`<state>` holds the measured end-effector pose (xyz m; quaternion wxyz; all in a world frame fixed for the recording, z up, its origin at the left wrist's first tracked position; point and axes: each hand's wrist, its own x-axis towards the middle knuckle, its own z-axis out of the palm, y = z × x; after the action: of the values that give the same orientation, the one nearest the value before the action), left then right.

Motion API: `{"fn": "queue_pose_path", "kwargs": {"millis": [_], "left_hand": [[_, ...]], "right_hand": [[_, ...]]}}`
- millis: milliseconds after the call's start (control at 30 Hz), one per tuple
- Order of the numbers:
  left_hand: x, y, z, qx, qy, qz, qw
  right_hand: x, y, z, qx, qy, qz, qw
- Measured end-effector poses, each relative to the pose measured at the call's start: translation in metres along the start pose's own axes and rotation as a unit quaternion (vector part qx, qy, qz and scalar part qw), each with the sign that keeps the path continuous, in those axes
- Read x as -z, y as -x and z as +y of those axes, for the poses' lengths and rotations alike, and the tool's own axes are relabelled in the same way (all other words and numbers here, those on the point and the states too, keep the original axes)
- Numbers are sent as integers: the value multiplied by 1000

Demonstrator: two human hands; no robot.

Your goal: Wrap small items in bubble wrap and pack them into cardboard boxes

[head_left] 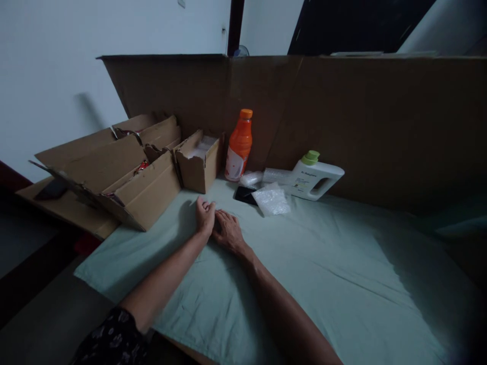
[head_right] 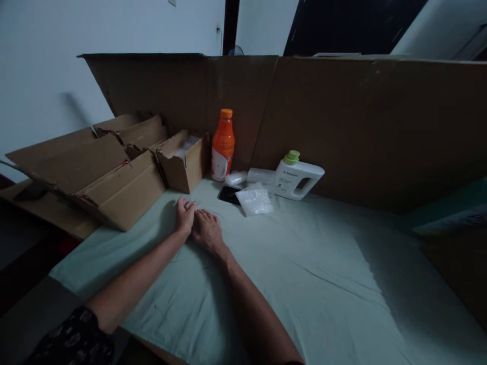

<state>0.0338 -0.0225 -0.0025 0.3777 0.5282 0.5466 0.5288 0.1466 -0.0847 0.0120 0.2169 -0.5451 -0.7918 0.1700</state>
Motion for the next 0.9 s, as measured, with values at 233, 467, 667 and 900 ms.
{"fn": "queue_pose_path", "kwargs": {"millis": [233,467,667,900], "left_hand": [[4,59,1,-56,-63,5,996],[9,76,22,-142,-151,-70,976],[20,103,10,-226,-280,-204,910],[22,111,-4,-303,-441,-226,814]], "right_hand": [[0,3,-5,16,23,7,1000],[-4,22,-10,50,75,-13,996],[2,108,-11,90,122,-24,988],[136,237,54,3,112,44,993]]}}
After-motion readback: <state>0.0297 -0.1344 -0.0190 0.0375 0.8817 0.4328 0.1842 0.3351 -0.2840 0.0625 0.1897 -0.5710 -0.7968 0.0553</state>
